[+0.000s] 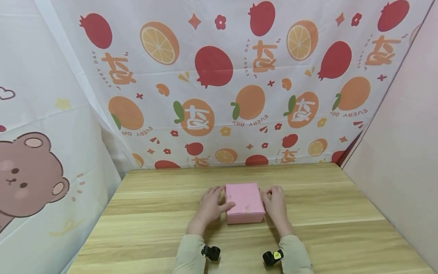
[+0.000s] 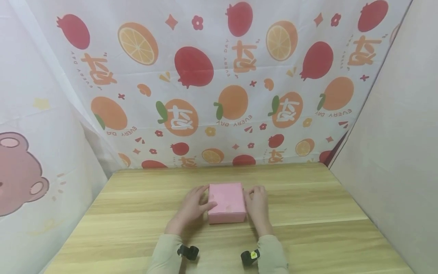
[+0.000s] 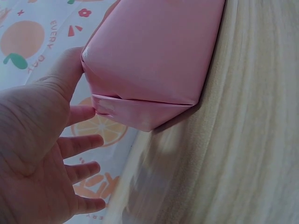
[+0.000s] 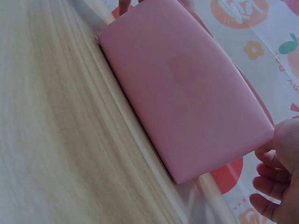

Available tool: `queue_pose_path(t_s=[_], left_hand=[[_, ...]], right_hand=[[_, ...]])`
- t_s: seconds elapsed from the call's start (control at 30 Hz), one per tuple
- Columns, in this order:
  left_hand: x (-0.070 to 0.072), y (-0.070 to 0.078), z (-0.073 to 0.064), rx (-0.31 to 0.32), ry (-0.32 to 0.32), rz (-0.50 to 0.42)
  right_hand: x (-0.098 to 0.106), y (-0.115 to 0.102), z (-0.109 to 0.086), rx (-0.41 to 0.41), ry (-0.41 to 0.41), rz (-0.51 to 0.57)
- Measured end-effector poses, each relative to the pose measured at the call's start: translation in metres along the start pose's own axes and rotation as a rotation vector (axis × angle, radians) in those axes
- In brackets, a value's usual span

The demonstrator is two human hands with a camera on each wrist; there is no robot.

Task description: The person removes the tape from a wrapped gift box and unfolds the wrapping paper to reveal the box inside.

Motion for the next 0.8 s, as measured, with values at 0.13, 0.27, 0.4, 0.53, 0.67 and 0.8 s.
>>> queue_pose_path(t_s=[0.13,0.27,0.4,0.53,0.67,0.8], left_hand=[[-0.0008,0.0007,0.0009,-0.005,0.001,-0.009],[-0.0021,-0.0005,0.0005,0.000,0.003,-0.012],[-0.0027,-0.0004,-0.0002,0.003,0.005,-0.015],[-0.0028,0.0013,-0.0010,0.006,0.001,-0.018],[-0.0037,0.0021,-0.0019,0.009,-0.003,-0.020],[-0.0052,0.0017,-0.0027,0.012,-0.007,-0.023]], right_hand=[[0.0006,0.0018,0.0016,-0.005,-0.003,-0.012],[0.0006,0.0033,0.0014,-0.012,-0.018,-0.021],[0.0020,0.0040,0.0009,-0.011,-0.020,-0.028],[0.0024,0.0048,-0.0001,-0.019,-0.026,-0.034],[0.0016,0.0068,-0.0008,-0.037,-0.044,-0.033],[0.0008,0.0084,-0.0016,-0.041,-0.055,-0.037]])
Point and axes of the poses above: each hand's wrist, its own z-axis towards the middle knuckle, its own x-axis out of the back of the hand, y = z × x, the point moved 9 cm from there along z, towards the middle knuckle, and after that the axes turned 10 degrees about -x, right-handed, at the moved point
